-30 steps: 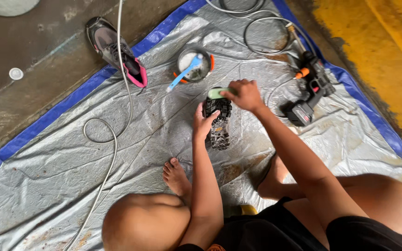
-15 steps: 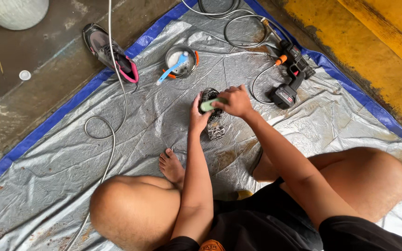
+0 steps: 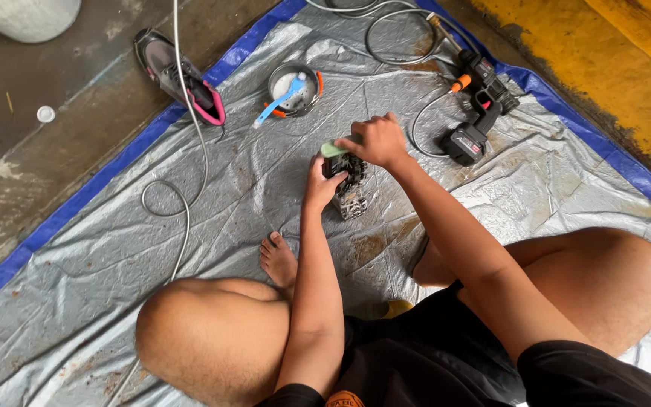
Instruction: The person sits on a tarp and scrubs a black and white sneaker with a green brush. They rotate the shoe to clean different areas, including the sole and upper, while a bucket of soapy water and a power drill sit nearby.
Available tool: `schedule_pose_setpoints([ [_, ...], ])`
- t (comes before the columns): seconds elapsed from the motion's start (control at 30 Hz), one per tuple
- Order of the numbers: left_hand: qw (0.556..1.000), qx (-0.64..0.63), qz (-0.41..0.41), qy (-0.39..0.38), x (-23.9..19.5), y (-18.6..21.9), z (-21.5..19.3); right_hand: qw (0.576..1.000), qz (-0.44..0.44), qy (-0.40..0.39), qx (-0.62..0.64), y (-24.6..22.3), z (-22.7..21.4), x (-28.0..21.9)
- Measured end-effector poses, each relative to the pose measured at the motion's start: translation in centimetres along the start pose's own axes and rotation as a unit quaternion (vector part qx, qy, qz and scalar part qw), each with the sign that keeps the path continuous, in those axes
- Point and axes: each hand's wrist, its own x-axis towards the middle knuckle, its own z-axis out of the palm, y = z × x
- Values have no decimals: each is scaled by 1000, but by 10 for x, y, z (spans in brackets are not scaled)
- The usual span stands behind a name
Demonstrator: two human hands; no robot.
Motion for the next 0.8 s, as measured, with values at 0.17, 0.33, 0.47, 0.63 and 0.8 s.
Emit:
schedule_pose_setpoints([
  [0.17, 999, -31, -21, -32, -6, 26, -4, 993, 57, -93, -46, 2, 0, 15],
  [0.33, 995, -90, -42, -4, -10, 12, -2, 990, -21, -109, -87, -3, -4, 19],
  [0.47, 989, -143, -36, 6, -16, 61, 0, 988, -31, -102, -110, -10, -9, 21],
  [0.63, 979, -186, -81, 11, -11, 43, -1, 976, -10, -164, -146, -8, -19, 35],
  [0.8, 978, -196, -70, -3, -5, 8, 18, 962, -58, -214, -156, -32, -25, 32],
])
